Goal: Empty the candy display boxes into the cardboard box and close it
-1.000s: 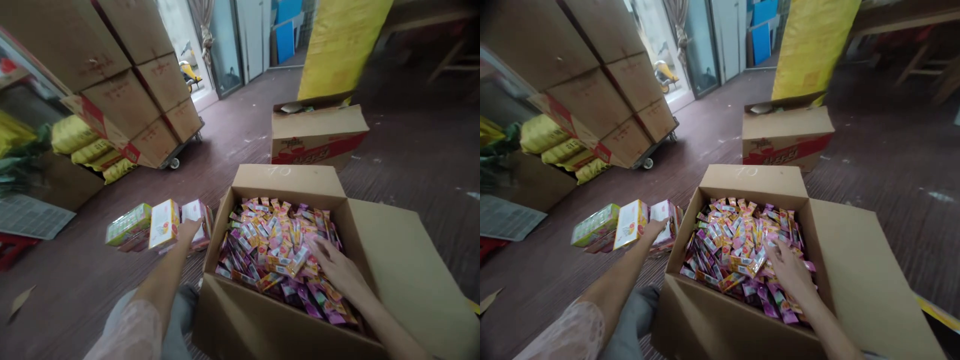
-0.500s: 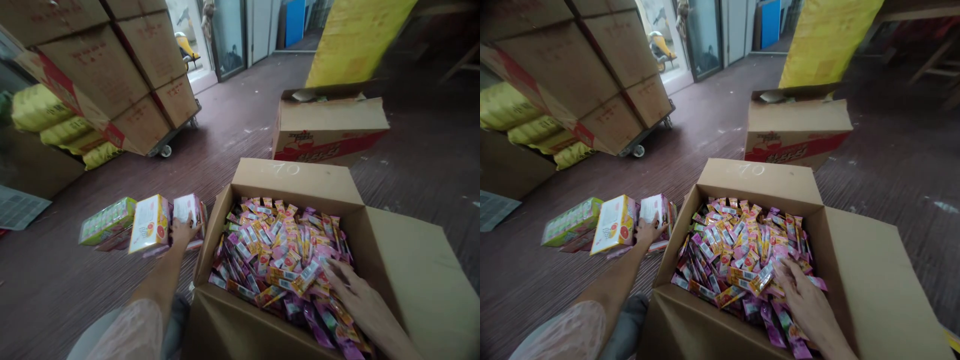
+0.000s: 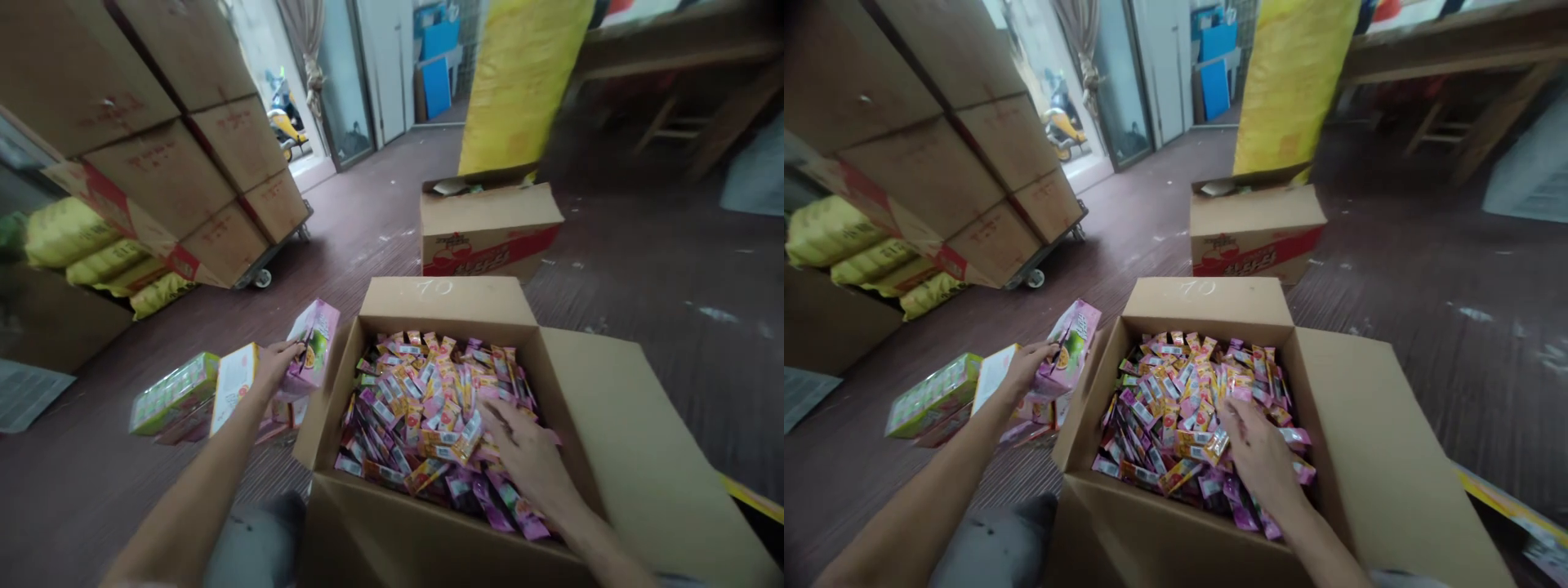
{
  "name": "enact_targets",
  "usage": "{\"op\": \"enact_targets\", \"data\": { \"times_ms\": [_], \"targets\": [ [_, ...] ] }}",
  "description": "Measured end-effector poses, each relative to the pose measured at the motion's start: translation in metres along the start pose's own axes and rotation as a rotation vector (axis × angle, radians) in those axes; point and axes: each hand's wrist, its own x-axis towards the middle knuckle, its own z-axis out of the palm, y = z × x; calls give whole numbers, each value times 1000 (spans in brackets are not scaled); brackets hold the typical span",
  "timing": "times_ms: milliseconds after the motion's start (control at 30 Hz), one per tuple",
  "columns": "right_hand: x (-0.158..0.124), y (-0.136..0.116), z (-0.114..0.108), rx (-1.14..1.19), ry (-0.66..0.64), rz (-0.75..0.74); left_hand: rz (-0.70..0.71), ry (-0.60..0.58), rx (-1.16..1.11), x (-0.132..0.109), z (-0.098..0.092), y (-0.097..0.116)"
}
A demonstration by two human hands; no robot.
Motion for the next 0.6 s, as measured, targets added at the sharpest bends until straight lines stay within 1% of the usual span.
{"op": "enact_targets", "data": {
  "times_ms": [67, 100, 167, 200, 267, 333, 367, 400, 467, 533, 600],
  "targets": [
    [-4, -15, 3, 26, 90, -215, 129, -82, -26, -32, -2, 32],
    [-7, -24, 4, 21, 129, -335, 185, -141, -12, -50, 0, 48],
    [-16, -42, 7, -13, 156, -554, 245, -310, 28, -90, 13, 78],
    [-20, -51, 7, -40, 138, -640, 257, -411, 31, -109, 23, 90],
    [-29, -65, 8, -111, 71, -732, 272, -616, 17, -143, 44, 108],
    [-36, -72, 7, -199, -8, -733, 261, -772, 2, -165, 62, 118],
    [-38, -73, 6, -244, -46, -714, 242, -819, -3, -171, 68, 120],
    [-40, -73, 5, -282, -79, -692, 211, -841, -8, -173, 71, 121],
    [-39, -69, 1, -338, -136, -678, 122, -835, -6, -171, 70, 121],
    [-37, -66, -3, -348, -138, -697, 26, -816, -32, -165, 64, 120],
    [-34, -66, -8, -303, -91, -728, -68, -817, -119, -160, 57, 119]
  ]
}}
